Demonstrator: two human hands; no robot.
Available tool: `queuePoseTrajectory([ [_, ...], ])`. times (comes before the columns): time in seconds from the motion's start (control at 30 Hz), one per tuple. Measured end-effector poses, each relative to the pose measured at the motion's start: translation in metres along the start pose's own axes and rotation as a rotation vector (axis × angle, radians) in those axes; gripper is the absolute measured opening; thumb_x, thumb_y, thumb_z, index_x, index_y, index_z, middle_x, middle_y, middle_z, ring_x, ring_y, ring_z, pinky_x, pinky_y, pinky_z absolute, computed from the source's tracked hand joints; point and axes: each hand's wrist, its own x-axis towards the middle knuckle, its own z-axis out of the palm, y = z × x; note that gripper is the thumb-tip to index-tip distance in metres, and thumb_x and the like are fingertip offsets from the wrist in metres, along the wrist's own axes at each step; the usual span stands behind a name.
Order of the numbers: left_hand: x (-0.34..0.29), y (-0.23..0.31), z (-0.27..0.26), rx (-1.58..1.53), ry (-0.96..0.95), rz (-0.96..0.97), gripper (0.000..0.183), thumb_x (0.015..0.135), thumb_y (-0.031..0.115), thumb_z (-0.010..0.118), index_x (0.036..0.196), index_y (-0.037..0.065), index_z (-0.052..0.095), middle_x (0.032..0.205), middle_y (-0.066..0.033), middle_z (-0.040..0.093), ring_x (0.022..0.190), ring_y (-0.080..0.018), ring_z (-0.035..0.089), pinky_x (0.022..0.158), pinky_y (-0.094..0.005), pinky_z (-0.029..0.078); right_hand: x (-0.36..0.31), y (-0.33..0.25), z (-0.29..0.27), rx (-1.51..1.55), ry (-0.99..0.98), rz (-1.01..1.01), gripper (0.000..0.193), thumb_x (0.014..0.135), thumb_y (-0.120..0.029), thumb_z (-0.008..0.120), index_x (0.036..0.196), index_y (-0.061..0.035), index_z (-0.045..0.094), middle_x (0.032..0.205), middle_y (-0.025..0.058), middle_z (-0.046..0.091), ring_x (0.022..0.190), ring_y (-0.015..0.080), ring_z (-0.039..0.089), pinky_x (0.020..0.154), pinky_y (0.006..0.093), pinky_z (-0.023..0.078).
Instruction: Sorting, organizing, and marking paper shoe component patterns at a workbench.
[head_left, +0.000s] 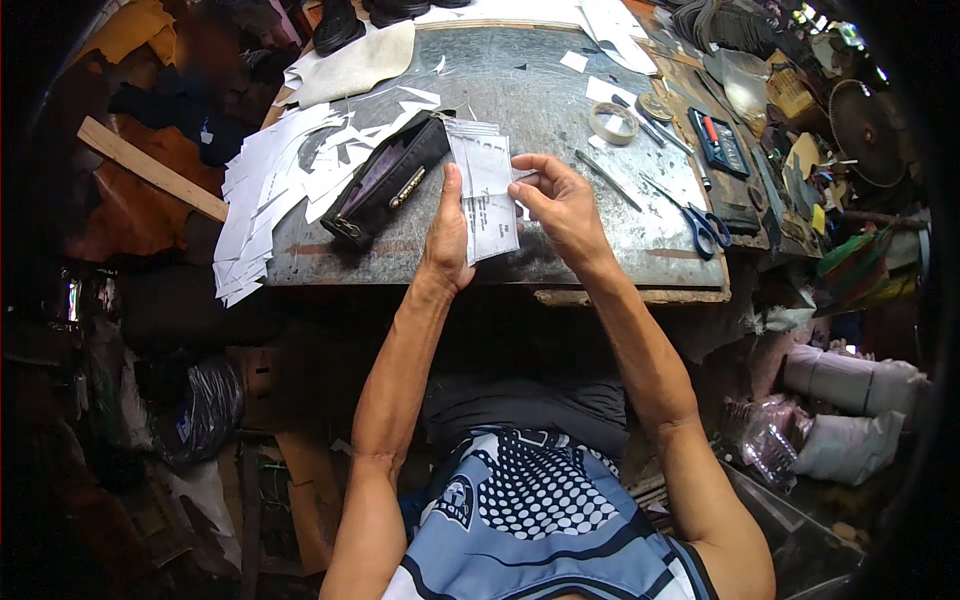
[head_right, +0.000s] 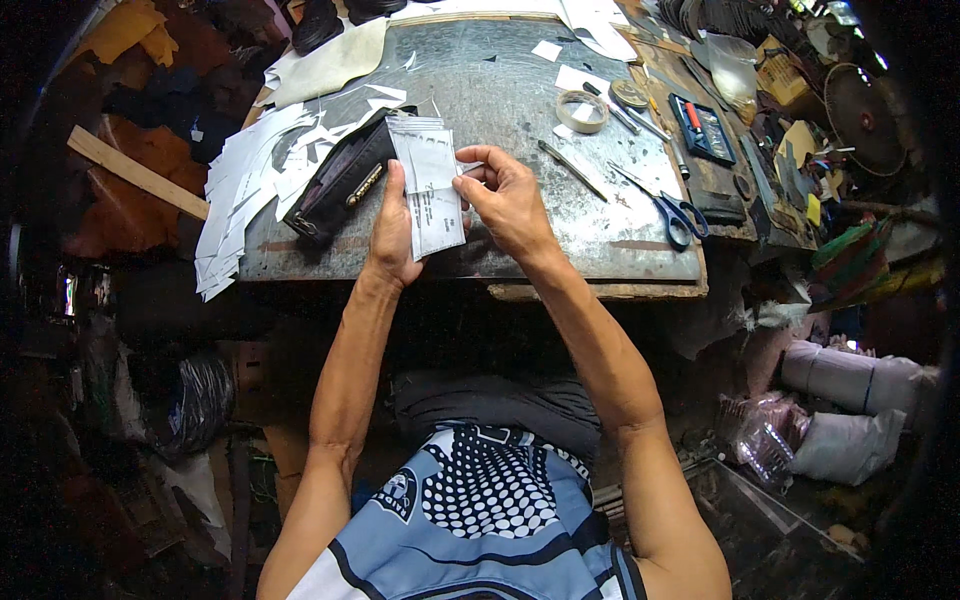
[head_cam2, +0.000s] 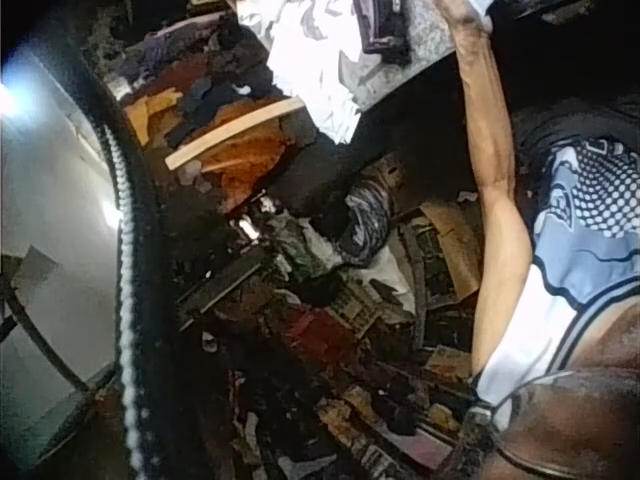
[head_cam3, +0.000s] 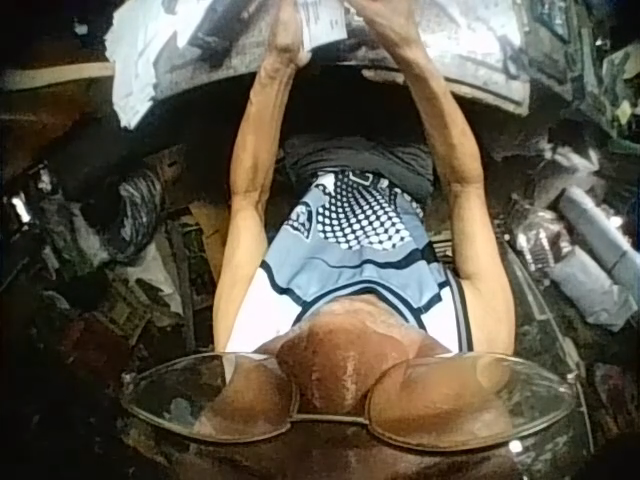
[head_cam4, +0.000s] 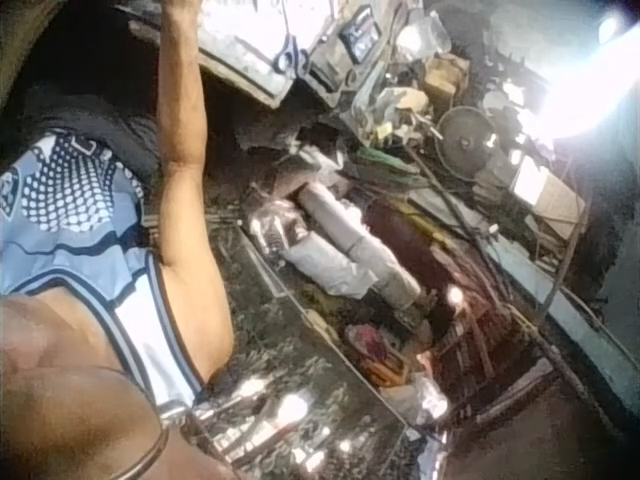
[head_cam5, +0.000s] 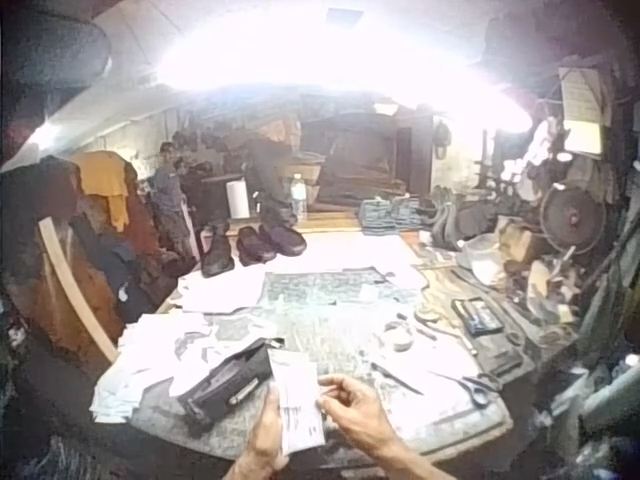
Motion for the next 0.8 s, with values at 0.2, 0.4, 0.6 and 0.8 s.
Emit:
queuePoseTrajectory([
  [0.2, 0.0, 0.003, 0.008, -0.06, 0.037, -0.028, 0.067, 0.099, 0.058, 0.021, 0.13, 0.004, 0.045, 0.109, -0.0127, 0.062, 0.087, -0.0205, 0.066, 0.07, -0.0342, 0.06, -0.001, 0.0, 0.003, 0.091, 0.013, 0.07, 0.027, 0.088, -0.007, 0.063, 0.111, 0.0043, 0.057, 0.082, 0.0053, 0.064, 0.07, 0.0067, 0.059, 0.053, 0.0195, 0.051],
  [0.4, 0.001, 0.0, -0.004, -0.065, -0.042, -0.072, 0.069, 0.097, 0.06, 0.022, 0.127, 0.004, 0.048, 0.101, -0.0119, 0.064, 0.081, -0.0206, 0.067, 0.066, -0.0331, 0.059, -0.001, 0.004, 0.005, 0.042, 0.036, 0.054, 0.025, 0.087, -0.009, 0.064, 0.109, 0.0027, 0.059, 0.082, 0.0047, 0.063, 0.068, 0.0068, 0.059, 0.053, 0.0199, 0.051],
  [0.6, 0.001, -0.002, -0.004, -0.05, 0.007, -0.082, 0.069, 0.097, 0.062, 0.023, 0.123, 0.003, 0.048, 0.098, -0.0107, 0.063, 0.077, -0.0191, 0.066, 0.064, -0.0309, 0.058, 0.0, 0.008, 0.008, -0.096, 0.054, -0.037, 0.021, 0.086, -0.009, 0.064, 0.104, 0.0019, 0.061, 0.081, 0.0052, 0.063, 0.063, 0.0069, 0.058, 0.051, 0.0212, 0.05],
  [0.8, 0.004, -0.007, -0.012, -0.085, -0.028, -0.084, 0.068, 0.097, 0.062, 0.024, 0.125, 0.005, 0.047, 0.102, -0.0093, 0.062, 0.079, -0.0181, 0.066, 0.065, -0.0298, 0.058, 0.001, 0.013, 0.011, -0.188, 0.082, -0.104, 0.022, 0.084, -0.007, 0.066, 0.104, 0.0014, 0.061, 0.078, 0.005, 0.063, 0.059, 0.0084, 0.059, 0.051, 0.0228, 0.05],
])
